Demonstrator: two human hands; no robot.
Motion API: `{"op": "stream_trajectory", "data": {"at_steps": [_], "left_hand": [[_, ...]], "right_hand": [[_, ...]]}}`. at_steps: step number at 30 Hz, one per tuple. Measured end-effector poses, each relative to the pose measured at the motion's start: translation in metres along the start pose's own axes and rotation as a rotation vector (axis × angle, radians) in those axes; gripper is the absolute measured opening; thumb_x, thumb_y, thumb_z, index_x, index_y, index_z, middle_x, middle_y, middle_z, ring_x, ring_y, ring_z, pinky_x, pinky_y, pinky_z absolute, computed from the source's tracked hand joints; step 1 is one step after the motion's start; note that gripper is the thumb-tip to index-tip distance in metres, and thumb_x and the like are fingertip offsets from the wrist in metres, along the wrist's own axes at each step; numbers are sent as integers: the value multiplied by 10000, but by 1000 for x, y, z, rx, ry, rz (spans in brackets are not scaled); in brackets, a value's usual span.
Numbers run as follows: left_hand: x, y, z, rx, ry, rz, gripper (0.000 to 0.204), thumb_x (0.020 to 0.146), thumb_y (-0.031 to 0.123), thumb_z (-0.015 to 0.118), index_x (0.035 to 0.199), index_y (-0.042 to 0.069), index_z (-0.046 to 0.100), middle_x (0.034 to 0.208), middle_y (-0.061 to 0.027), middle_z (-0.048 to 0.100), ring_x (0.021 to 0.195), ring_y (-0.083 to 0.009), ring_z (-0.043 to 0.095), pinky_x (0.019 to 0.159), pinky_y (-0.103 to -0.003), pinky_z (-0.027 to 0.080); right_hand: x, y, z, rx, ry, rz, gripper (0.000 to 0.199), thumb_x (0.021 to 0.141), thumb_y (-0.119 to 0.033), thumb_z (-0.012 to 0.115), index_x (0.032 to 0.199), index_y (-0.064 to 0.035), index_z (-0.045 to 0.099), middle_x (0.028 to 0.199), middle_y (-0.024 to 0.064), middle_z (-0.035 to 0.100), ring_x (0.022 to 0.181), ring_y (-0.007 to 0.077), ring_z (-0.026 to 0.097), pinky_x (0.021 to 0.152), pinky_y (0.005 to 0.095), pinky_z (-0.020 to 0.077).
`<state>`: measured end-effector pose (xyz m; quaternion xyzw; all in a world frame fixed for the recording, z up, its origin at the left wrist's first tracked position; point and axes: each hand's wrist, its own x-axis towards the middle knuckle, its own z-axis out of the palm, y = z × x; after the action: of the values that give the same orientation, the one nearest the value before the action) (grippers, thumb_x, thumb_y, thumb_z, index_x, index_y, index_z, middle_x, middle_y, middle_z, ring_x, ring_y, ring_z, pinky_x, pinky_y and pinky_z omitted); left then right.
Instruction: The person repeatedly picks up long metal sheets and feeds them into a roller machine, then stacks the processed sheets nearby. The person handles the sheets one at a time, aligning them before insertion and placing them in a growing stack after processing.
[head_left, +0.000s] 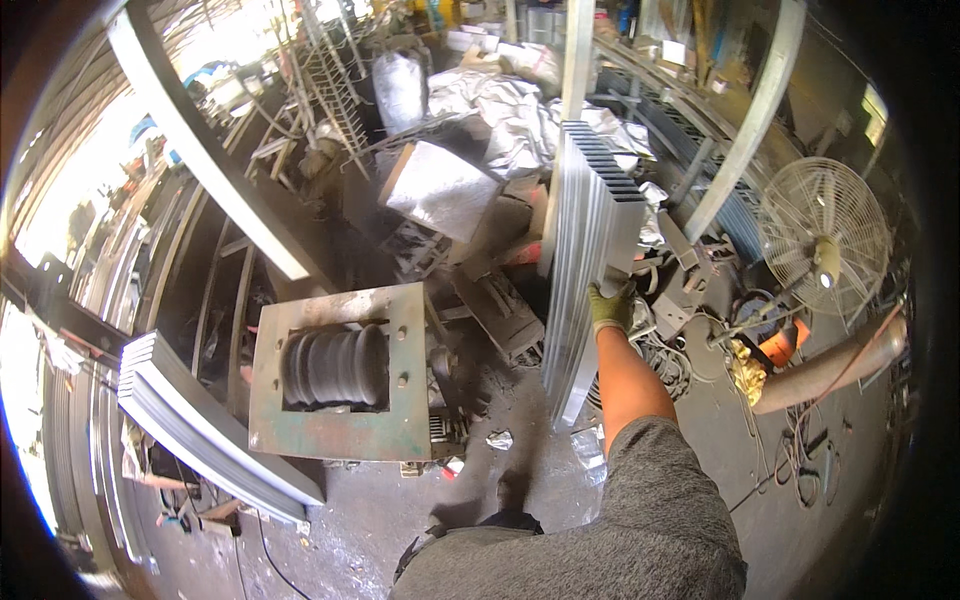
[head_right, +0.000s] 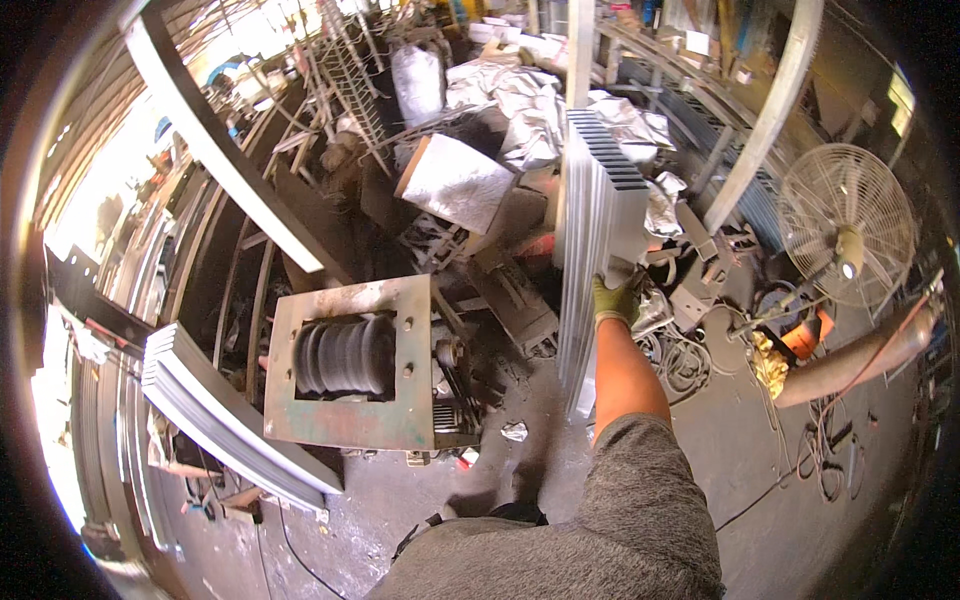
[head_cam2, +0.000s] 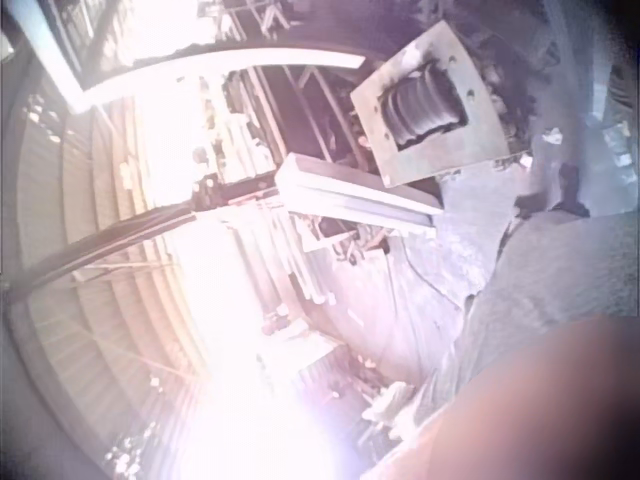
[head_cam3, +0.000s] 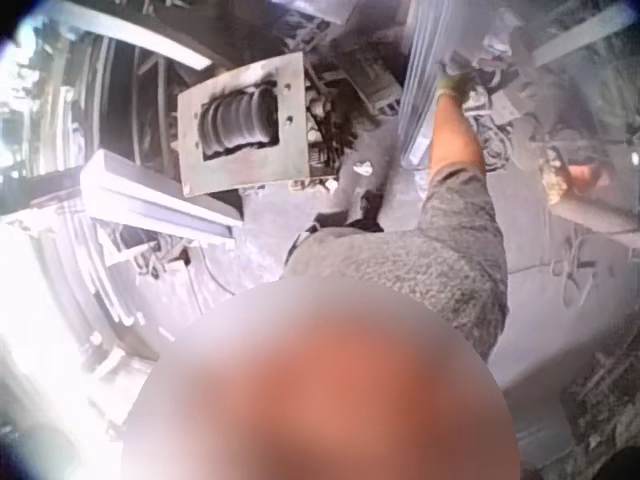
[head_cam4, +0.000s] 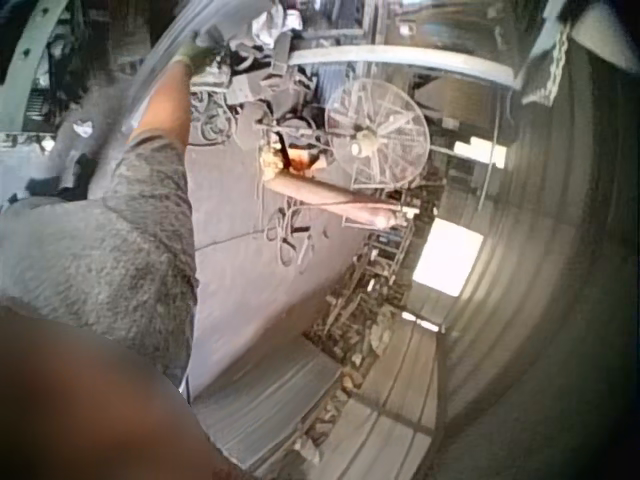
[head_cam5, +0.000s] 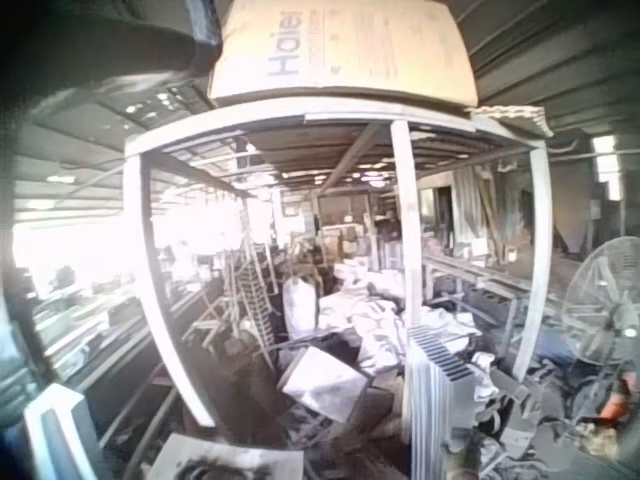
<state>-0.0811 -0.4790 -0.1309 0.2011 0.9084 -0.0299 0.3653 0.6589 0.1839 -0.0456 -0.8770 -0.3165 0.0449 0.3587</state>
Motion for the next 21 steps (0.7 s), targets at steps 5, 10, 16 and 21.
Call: {"op": "stream_trajectory", "data": {"at_steps": [5, 10, 16, 21], "left_hand": [[-37, -19, 21, -50, 39, -45, 671, 820, 491, 839, 1200, -58, 775, 1190, -261, 791, 1163, -327, 750, 990, -465, 583], [-86, 2, 31, -91, 76, 10, 796, 817, 518, 828, 1344, -66, 708, 1343, -290, 733, 1300, -347, 698, 1098, -440, 551], [-135, 65, 68, -305, 37, 52, 773, 871, 469, 790, 1434, -44, 658, 1437, -269, 691, 1352, -390, 665, 1154, -446, 514], [-124, 77, 83, -383, -1, 185, 750, 897, 479, 761, 1467, 6, 646, 1463, -240, 684, 1370, -373, 656, 1167, -444, 503]], "right_hand": [[14, -3, 8, 58, 79, -13, 1054, 776, -545, 894, 1605, -73, 445, 1515, 239, 616, 1353, 471, 611, 1119, 558, 504], [24, 27, 13, 222, 64, -251, 841, 819, -503, 898, 1457, -67, 568, 1404, 195, 673, 1268, 417, 659, 1076, 520, 527], [4, 48, -22, 202, -107, -384, 694, 909, -477, 846, 1406, -41, 639, 1275, 182, 721, 1187, 336, 686, 1033, 450, 549], [-36, 46, -112, 278, -397, -452, 690, 944, -359, 837, 1496, -28, 588, 1344, 164, 705, 1202, 304, 697, 1038, 402, 543]]}}
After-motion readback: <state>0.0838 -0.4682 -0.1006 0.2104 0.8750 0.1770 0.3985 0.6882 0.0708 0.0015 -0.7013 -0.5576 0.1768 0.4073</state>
